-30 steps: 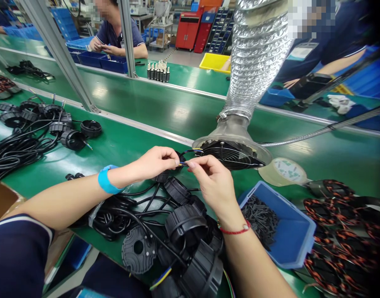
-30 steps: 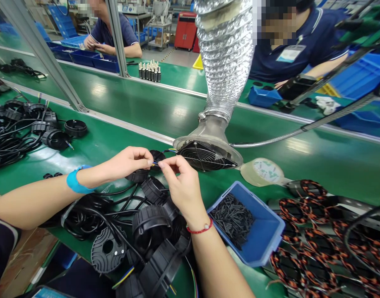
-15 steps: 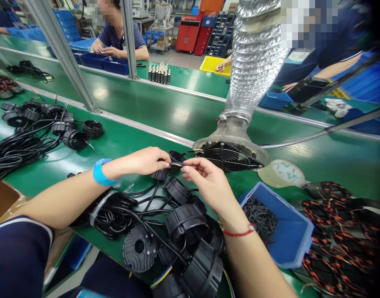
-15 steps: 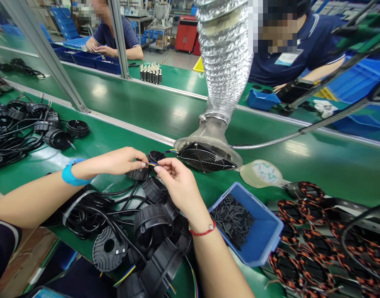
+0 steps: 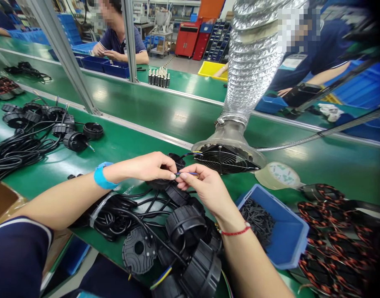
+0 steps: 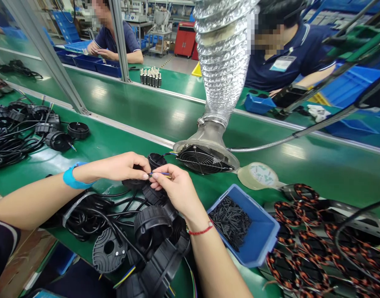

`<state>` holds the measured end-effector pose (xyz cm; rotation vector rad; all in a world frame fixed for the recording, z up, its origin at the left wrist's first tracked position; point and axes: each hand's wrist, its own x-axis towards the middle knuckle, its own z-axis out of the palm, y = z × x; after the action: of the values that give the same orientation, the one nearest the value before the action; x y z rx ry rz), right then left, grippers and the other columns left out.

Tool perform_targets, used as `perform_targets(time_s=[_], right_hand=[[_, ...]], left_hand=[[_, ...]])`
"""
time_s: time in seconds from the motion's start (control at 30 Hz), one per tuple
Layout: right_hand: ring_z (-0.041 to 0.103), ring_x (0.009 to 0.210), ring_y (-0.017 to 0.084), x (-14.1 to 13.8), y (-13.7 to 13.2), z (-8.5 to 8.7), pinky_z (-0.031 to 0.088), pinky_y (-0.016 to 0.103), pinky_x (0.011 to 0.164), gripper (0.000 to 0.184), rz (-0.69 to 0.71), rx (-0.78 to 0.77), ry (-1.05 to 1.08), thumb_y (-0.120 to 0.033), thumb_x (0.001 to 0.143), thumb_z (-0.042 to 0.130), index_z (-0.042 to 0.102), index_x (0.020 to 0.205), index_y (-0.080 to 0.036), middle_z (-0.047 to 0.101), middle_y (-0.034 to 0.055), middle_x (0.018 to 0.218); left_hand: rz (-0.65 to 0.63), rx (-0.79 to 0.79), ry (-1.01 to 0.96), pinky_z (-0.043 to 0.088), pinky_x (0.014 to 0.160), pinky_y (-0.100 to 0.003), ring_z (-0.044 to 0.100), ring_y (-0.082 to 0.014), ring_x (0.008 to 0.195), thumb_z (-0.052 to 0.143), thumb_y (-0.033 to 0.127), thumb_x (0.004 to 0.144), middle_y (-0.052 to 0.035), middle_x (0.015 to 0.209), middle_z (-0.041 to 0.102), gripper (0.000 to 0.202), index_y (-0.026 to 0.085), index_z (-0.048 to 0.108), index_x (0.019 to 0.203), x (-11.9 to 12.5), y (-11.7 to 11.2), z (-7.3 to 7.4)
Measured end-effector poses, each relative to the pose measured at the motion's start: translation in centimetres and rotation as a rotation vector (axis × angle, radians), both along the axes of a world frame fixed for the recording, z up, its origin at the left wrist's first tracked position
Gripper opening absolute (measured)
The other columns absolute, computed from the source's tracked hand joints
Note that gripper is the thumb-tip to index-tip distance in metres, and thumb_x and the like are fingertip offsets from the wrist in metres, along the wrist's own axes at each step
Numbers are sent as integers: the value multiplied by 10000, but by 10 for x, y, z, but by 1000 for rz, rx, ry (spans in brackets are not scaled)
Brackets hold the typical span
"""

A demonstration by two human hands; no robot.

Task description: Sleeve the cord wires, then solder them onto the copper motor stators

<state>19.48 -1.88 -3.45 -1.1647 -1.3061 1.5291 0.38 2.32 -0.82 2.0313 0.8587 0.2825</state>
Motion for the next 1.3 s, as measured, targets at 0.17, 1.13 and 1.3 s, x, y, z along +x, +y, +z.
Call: perform_targets(time_s=[0.17,1.13,1.3], right_hand=[[683,863,180,22,3,9,550,355,791,517,21,182,-183,-450,721,733,564,1146,-210,718,63,953],[683,927,282,136,-40,-38,468,350,684,277,-67,53,-1477,-253,896,404,642,1024,-191,727,104,999],[654,1044,265,134,-42,-39,473,339,778,342,-47,106,-1452,-228,910,388,632,1141,-167,680,121,1178]], left_hand=[[135,82,-40,387,642,-220,540,-118,689,551,301,839,-11,760,649,204,138,674,832,-7,7,6],[112,30,-119,375,646,-255,510,-132,669,546,373,849,-30,757,630,264,140,670,838,23,-19,5],[85,-335,-414,398,626,-322,458,-145,560,693,453,709,-41,530,557,315,162,670,592,5,-43,32]])
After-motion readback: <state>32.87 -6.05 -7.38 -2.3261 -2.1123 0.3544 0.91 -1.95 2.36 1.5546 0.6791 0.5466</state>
